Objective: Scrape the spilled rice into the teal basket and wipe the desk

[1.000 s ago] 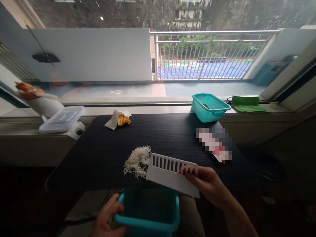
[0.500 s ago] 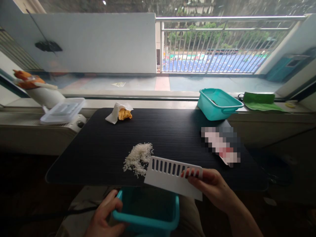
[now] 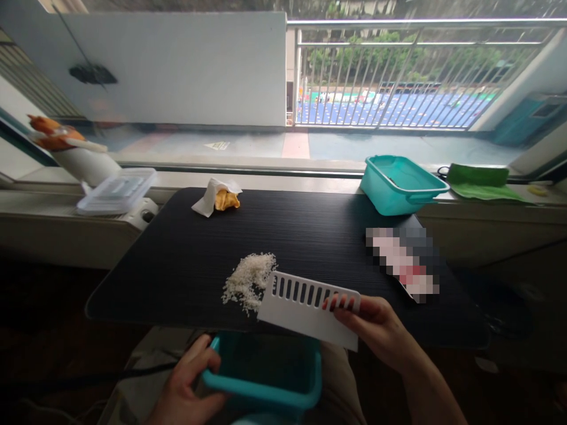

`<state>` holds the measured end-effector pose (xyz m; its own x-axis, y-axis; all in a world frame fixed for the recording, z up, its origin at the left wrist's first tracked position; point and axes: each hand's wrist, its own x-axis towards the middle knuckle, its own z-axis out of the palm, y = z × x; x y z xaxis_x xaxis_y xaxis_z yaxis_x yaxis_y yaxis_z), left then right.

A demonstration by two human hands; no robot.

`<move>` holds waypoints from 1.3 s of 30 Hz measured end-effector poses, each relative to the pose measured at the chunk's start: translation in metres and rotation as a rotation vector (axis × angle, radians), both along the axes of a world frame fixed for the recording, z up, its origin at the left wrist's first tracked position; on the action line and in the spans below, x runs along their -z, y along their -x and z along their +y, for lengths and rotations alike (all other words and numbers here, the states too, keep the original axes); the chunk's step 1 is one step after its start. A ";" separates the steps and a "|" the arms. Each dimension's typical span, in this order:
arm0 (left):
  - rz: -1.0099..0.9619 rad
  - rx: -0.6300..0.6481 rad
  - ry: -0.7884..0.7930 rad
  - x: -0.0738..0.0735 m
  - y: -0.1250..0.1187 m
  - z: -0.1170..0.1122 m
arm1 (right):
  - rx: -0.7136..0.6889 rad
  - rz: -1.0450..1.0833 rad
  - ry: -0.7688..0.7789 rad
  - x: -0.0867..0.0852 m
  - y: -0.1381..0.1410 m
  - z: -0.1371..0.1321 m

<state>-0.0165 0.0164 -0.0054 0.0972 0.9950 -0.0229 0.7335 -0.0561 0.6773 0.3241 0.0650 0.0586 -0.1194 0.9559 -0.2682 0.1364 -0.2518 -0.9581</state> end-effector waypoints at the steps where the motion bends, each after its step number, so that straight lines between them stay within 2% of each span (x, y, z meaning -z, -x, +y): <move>1: 0.000 -0.011 0.002 -0.001 0.000 0.000 | -0.046 -0.011 0.013 0.001 -0.001 0.001; 3: -0.007 -0.003 0.004 -0.002 0.001 0.000 | -0.099 -0.033 0.026 0.002 -0.002 0.002; 8: 0.003 0.034 -0.012 -0.003 0.004 0.002 | -0.010 -0.018 -0.069 0.001 0.005 0.007; 13: 0.040 0.024 -0.049 0.000 0.009 0.000 | -0.062 -0.067 -0.065 -0.005 0.016 0.012; 18: 0.072 0.022 -0.080 0.003 0.015 -0.001 | -0.027 -0.044 -0.107 -0.006 0.021 0.015; 23: 0.061 0.022 -0.067 0.002 0.018 -0.001 | -0.121 -0.041 -0.024 -0.004 0.020 0.011; 28: 0.076 0.017 -0.067 0.001 0.016 -0.001 | 0.020 -0.023 -0.113 0.001 0.020 0.013; 33: 0.079 0.011 -0.061 -0.005 0.012 -0.001 | -0.092 -0.085 -0.071 -0.001 0.015 0.011; 39: 0.113 0.027 -0.061 -0.007 0.007 0.001 | 0.093 -0.122 -0.130 0.004 -0.003 0.008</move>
<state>-0.0231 0.0170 0.0015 0.1242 0.9919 0.0255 0.8025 -0.1155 0.5853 0.3266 0.0727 0.0549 -0.0032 0.9889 -0.1488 0.2355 -0.1439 -0.9612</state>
